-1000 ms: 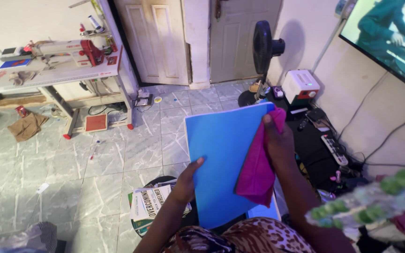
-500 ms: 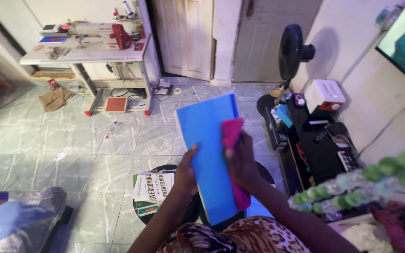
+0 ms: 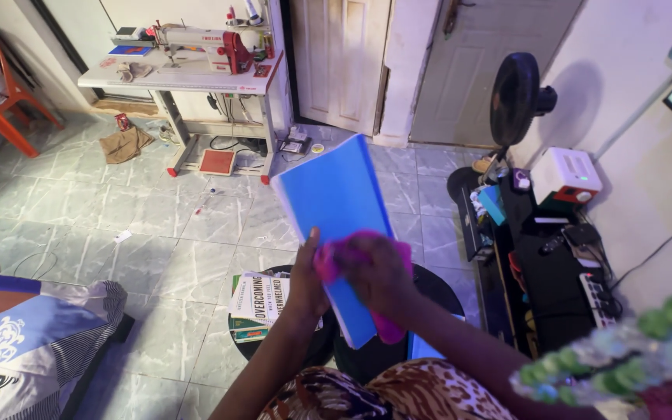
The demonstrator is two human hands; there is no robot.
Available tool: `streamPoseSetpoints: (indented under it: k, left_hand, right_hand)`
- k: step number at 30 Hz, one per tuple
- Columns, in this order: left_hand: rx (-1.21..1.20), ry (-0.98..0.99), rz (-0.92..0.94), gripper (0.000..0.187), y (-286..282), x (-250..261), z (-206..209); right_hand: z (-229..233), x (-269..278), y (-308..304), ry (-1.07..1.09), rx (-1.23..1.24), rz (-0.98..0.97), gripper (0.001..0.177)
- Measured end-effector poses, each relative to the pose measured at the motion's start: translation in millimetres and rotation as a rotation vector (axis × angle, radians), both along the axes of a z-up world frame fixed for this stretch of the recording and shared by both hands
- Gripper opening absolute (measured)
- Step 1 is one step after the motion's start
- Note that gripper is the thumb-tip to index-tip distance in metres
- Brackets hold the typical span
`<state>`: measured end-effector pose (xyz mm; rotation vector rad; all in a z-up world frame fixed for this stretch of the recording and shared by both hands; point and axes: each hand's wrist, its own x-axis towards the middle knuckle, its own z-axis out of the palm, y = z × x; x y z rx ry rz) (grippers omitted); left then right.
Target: Wipe down blue document folders using a pink cloth and organize them.
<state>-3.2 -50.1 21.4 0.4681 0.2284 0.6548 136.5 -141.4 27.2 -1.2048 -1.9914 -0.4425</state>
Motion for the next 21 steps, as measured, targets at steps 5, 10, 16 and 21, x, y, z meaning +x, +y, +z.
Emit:
streamPoseSetpoints:
  k: [5,10,16,21]
  left_hand:
    - [0.226,-0.091,0.064,0.052,13,7,-50]
    - [0.193,-0.131,-0.061,0.053,13,0,-19]
    - [0.044,0.006,-0.03,0.054,48,5,-51]
    - [0.06,0.009,0.112,0.05,54,2,-10]
  right_hand:
    - [28,3,15,0.253,0.059,-0.158,0.033]
    - [18,11,24,0.422,0.11,-0.192,0.031]
    - [0,-10,10,0.566,-0.032,-0.253,0.029]
    - [-12,-27,-4,0.13,-0.062,-0.063,0.039]
